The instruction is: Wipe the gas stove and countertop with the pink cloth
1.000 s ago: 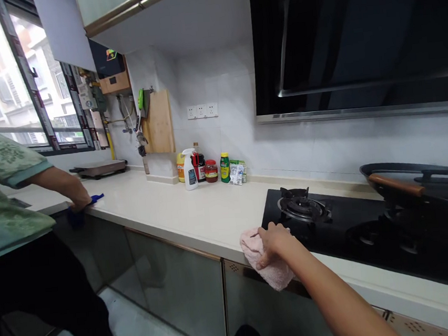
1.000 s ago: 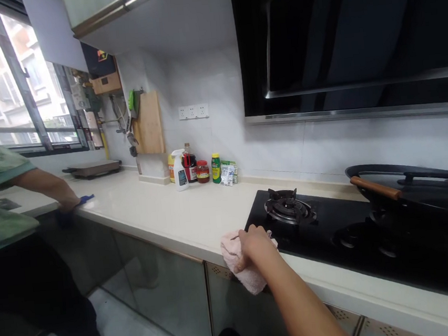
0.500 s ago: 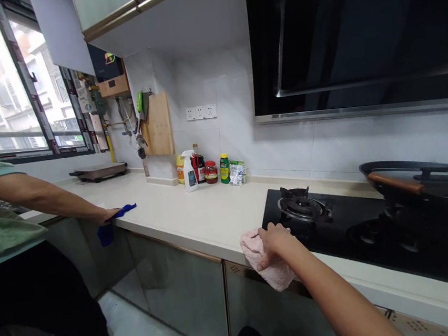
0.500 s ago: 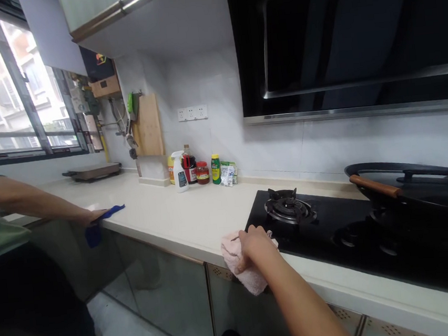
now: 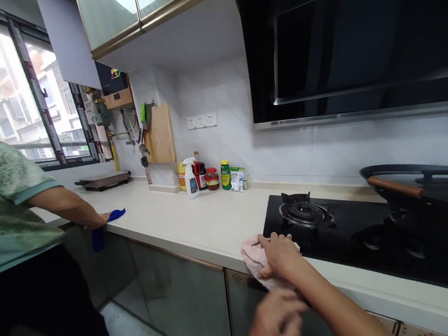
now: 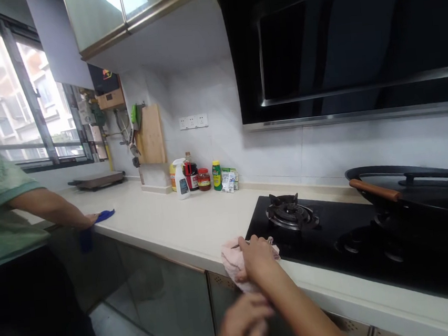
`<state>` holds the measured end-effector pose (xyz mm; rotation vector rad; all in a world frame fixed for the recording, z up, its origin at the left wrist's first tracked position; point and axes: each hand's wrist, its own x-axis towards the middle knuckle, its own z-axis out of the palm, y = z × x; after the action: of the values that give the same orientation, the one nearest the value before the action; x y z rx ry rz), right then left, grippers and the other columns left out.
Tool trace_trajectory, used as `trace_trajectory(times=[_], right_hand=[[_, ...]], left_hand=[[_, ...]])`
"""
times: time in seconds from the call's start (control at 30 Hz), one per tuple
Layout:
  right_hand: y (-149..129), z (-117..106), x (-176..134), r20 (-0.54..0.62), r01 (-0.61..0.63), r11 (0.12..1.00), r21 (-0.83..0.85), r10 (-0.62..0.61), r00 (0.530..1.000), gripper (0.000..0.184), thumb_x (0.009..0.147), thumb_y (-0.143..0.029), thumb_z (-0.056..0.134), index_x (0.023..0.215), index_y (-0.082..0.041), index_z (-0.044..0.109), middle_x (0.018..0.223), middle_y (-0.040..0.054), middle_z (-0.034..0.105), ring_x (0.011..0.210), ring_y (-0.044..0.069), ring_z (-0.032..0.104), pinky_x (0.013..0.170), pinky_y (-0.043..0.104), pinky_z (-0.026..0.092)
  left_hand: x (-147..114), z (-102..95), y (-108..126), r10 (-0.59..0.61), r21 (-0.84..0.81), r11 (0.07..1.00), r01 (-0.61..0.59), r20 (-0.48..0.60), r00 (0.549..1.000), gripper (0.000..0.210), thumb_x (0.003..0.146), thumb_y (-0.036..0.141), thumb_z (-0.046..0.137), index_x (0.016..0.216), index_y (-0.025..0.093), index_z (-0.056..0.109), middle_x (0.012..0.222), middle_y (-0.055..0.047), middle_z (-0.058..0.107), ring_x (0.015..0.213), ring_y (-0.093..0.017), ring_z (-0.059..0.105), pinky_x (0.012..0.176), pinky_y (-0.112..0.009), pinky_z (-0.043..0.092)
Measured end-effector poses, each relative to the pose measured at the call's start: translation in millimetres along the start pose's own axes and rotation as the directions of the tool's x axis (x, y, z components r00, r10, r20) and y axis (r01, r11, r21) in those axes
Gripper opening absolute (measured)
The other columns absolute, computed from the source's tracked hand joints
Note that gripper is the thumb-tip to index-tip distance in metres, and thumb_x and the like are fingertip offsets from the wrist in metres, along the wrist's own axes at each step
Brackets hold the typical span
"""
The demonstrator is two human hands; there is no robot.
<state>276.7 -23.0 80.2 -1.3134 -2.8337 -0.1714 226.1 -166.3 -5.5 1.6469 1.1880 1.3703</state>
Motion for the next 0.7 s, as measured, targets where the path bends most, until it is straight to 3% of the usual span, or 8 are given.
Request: trace_trajectory(times=[0.03, 0.1, 0.13, 0.23, 0.4, 0.6, 0.7], right_hand=[[-4.3, 4.0, -3.7, -0.038, -0.006, 1.0, -0.009, 0.006, 0.999, 0.09, 0.071, -0.056, 0.084, 0.148, -0.026, 0.046, 0.126, 0.0212, 0.058, 0.117, 0.041, 0.059, 0.093, 0.053, 0.047], [-13.8, 10.2, -8.3, -0.093, -0.028, 0.999, -0.041, 0.024, 0.995, 0.085, 0.074, -0.05, 0.083, 0.147, -0.027, 0.047, 0.126, 0.0232, 0.058, 0.117, 0.046, 0.057, 0.089, 0.057, 0.046], [-17.6, 12.2, -9.3, -0.101, -0.034, 0.998, -0.057, 0.029, 0.995, 0.085, 0.072, -0.049, 0.085, 0.146, -0.027, 0.048, 0.126, 0.0237, 0.058, 0.117, 0.048, 0.056, 0.089, 0.059, 0.045], [-19.1, 15.3, -10.1, -0.112, 0.012, 0.999, -0.052, -0.018, 0.994, 0.082, 0.067, -0.047, 0.089, 0.139, -0.026, 0.056, 0.126, 0.0228, 0.06, 0.118, 0.048, 0.055, 0.094, 0.061, 0.039], [2.6, 23.3, -18.2, -0.317, 0.178, 0.977, 0.12, -0.133, 0.939, 0.062, 0.075, -0.051, 0.082, 0.131, -0.034, 0.062, 0.126, 0.0123, 0.061, 0.124, 0.037, 0.052, 0.103, 0.051, 0.033], [21.0, 31.5, -37.0, -0.371, 0.181, 0.964, 0.195, -0.098, 0.923, 0.051, 0.085, -0.047, 0.074, 0.134, -0.04, 0.064, 0.131, 0.008, 0.062, 0.123, 0.031, 0.052, 0.104, 0.047, 0.033], [62.1, 45.0, -58.1, -0.387, 0.136, 0.977, 0.166, -0.062, 0.92, 0.052, 0.085, -0.056, 0.071, 0.134, -0.039, 0.065, 0.129, 0.0094, 0.064, 0.117, 0.031, 0.056, 0.098, 0.046, 0.038]], left_hand=[[13.3, -25.2, 4.6, 0.047, 0.059, 0.997, -0.044, -0.062, 0.997, 0.03, 0.097, 0.047, 0.057, 0.113, 0.028, 0.075, 0.12, -0.014, 0.068, 0.122, -0.031, 0.06, 0.105, -0.054, 0.052], [41.9, -69.9, 12.0, 0.221, 0.381, 0.919, -0.104, -0.279, 0.934, 0.039, 0.101, 0.042, 0.042, 0.112, 0.023, 0.074, 0.11, -0.014, 0.071, 0.111, -0.028, 0.064, 0.104, -0.048, 0.051], [57.1, -88.2, 13.7, 0.25, 0.5, 0.865, -0.045, -0.351, 0.902, 0.041, 0.102, 0.038, 0.038, 0.111, 0.021, 0.074, 0.109, -0.013, 0.071, 0.109, -0.025, 0.065, 0.1, -0.044, 0.053], [100.8, -124.8, 8.3, 0.158, 0.722, 0.667, 0.182, -0.376, 0.913, 0.034, 0.097, 0.025, 0.043, 0.111, 0.02, 0.074, 0.112, -0.01, 0.072, 0.109, -0.021, 0.065, 0.097, -0.035, 0.052], [137.0, -144.1, -17.1, 0.033, 0.804, 0.52, 0.289, -0.357, 0.933, 0.016, 0.087, 0.026, 0.065, 0.092, 0.022, 0.08, 0.101, -0.009, 0.074, 0.108, -0.027, 0.065, 0.098, -0.04, 0.049], [134.6, -147.1, -26.9, 0.003, 0.854, 0.378, 0.357, -0.387, 0.922, 0.032, 0.1, 0.036, 0.051, 0.109, 0.021, 0.077, 0.117, -0.011, 0.071, 0.121, -0.027, 0.059, 0.102, -0.038, 0.044], [132.8, -147.9, -27.7, -0.007, 0.893, 0.319, 0.317, -0.332, 0.943, 0.032, 0.099, 0.039, 0.052, 0.106, 0.021, 0.077, 0.114, -0.012, 0.07, 0.117, -0.028, 0.06, 0.098, -0.039, 0.044]])
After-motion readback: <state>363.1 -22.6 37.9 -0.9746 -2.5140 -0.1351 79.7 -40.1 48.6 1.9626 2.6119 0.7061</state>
